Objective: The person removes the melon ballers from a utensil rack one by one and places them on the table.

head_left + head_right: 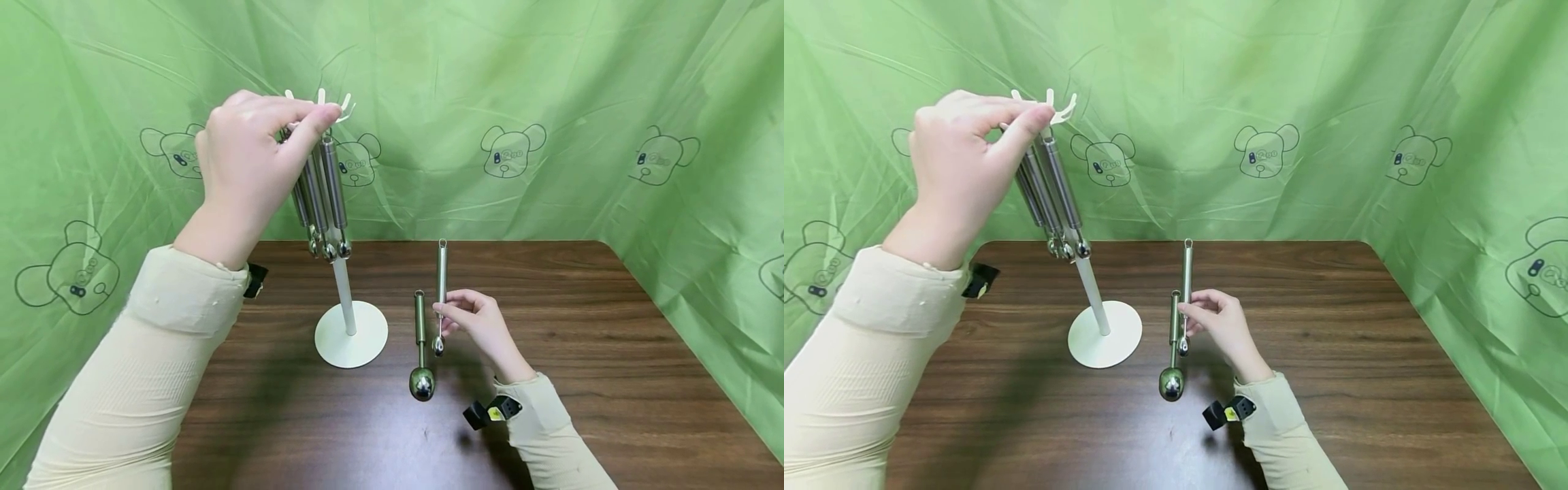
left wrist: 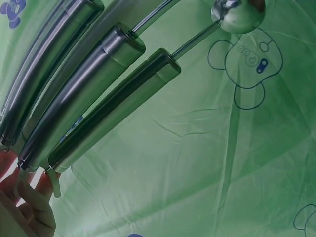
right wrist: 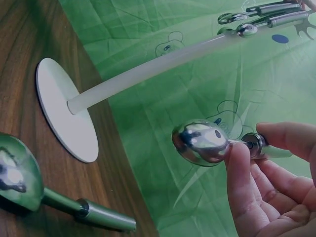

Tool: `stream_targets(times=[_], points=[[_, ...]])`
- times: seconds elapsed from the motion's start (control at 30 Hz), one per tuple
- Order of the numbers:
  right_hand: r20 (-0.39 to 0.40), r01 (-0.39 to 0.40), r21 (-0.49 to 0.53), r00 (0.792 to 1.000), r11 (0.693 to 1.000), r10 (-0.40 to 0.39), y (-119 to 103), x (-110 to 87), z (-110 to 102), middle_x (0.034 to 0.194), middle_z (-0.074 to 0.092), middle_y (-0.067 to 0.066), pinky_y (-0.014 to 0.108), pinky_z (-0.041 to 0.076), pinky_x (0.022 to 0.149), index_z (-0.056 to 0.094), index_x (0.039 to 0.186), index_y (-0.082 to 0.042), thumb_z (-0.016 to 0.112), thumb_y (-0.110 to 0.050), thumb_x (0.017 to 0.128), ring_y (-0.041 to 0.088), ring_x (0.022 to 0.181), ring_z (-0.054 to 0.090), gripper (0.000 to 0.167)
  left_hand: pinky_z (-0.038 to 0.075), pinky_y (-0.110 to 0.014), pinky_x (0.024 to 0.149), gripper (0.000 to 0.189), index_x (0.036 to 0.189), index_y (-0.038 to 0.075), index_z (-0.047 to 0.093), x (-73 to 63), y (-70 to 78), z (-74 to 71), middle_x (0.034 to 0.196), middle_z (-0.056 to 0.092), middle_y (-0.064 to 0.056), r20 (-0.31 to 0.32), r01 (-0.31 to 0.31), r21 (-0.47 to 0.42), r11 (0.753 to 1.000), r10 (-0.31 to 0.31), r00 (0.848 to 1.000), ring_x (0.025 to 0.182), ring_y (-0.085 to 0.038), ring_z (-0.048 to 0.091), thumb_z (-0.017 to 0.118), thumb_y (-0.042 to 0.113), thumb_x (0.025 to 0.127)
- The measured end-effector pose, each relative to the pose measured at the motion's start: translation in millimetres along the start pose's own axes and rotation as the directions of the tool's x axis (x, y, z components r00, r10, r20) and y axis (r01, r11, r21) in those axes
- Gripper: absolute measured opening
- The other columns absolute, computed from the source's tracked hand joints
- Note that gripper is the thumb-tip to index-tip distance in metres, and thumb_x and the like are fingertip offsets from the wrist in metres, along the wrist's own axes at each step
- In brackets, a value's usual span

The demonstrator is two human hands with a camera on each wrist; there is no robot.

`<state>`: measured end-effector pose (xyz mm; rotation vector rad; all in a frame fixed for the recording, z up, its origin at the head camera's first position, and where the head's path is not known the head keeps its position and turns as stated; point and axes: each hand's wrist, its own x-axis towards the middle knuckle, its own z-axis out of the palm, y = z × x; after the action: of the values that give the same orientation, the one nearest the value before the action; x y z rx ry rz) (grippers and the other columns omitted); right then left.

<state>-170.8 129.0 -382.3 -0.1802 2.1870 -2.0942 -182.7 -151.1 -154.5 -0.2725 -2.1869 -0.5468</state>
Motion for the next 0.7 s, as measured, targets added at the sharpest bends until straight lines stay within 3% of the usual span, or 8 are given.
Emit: stream_targets(times=[0.27,0.5,0.7], points=[[-0.005,-0.015,0.028,1.0,0.999,0.015,12.0,1.4,-1.1,0.075,0.07,0.002,0.029,0.06,0.06,0.057,0.111,0.018,0.069,-0.002,0.089,0.011,0.059,0.067,0.032,0.03,-0.035,0.052,0.043,0.103,0.028,0.08,0.3,0.9,-0.4,0.11,0.076,0.002,0.008,0.005,0.021,1.0,-0.005,1.0,0.094,-0.021,0.063,0.055,0.062,0.093],[-0.002,-0.039,0.05,0.999,0.998,0.039,23.4,2.9,-3.6,0.074,0.069,0.001,0.029,0.059,0.059,0.057,0.109,0.017,0.068,0.0,0.089,0.012,0.057,0.065,0.029,0.032,-0.034,0.055,0.039,0.104,0.026,0.079,0.6,-1.8,1.0,0.109,0.076,0.001,-0.006,-0.034,0.002,0.999,0.034,0.999,0.097,-0.023,0.065,0.058,0.057,0.094],[0.006,-0.078,0.045,0.997,0.996,0.077,34.2,4.7,-6.1,0.076,0.069,0.006,0.028,0.059,0.058,0.056,0.111,0.017,0.069,-0.001,0.088,0.012,0.058,0.065,0.031,0.045,-0.042,0.073,0.036,0.102,0.024,0.08,3.3,-3.5,-0.6,0.107,0.077,0.003,-0.003,-0.014,-0.074,0.997,0.014,1.0,0.106,-0.021,0.063,0.064,0.055,0.091]])
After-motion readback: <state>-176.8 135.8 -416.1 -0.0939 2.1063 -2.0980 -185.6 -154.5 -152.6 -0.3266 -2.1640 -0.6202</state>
